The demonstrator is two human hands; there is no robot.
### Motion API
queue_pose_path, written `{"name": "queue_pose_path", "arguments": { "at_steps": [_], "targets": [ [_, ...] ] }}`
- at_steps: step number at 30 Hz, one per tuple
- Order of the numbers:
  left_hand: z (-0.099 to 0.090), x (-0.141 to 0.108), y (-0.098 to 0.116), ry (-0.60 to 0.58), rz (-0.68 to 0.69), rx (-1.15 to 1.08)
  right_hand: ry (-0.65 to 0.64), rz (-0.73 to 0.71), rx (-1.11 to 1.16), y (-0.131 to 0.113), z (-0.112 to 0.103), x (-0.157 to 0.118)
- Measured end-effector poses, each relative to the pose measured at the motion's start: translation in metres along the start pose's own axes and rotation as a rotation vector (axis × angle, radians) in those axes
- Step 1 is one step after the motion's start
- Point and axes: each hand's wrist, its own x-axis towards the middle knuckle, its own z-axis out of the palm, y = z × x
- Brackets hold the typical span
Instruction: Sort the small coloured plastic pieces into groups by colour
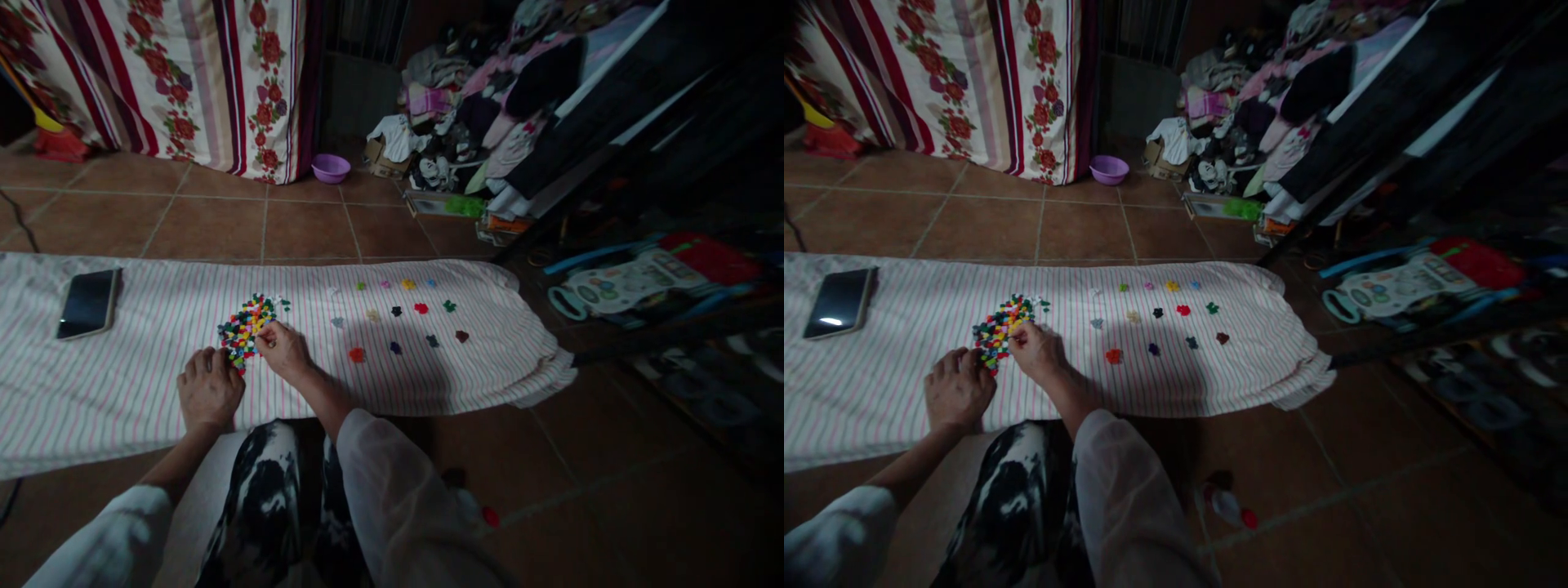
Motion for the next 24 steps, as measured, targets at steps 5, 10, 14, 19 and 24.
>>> {"name": "queue_pose_path", "arguments": {
  "at_steps": [5,10,14,19,24],
  "targets": [
    [-0.001,0.000,0.000,-0.009,-0.019,-0.027,0.075,0.057,-0.049,-0.002,-0.005,-0.005],
    [-0.004,0.000,0.002,-0.015,-0.036,-0.045,0.073,0.037,-0.099,0.003,-0.009,-0.016],
    [-0.004,0.000,0.002,-0.022,-0.029,0.001,0.076,0.019,-0.048,0.004,-0.017,-0.032],
    [-0.004,0.000,0.002,-0.035,-0.022,0.025,0.106,0.022,0.146,0.008,-0.045,-0.060],
    [-0.008,0.000,0.004,-0.034,-0.027,0.020,0.322,0.089,0.388,0.041,-0.081,-0.080]
  ]
}}
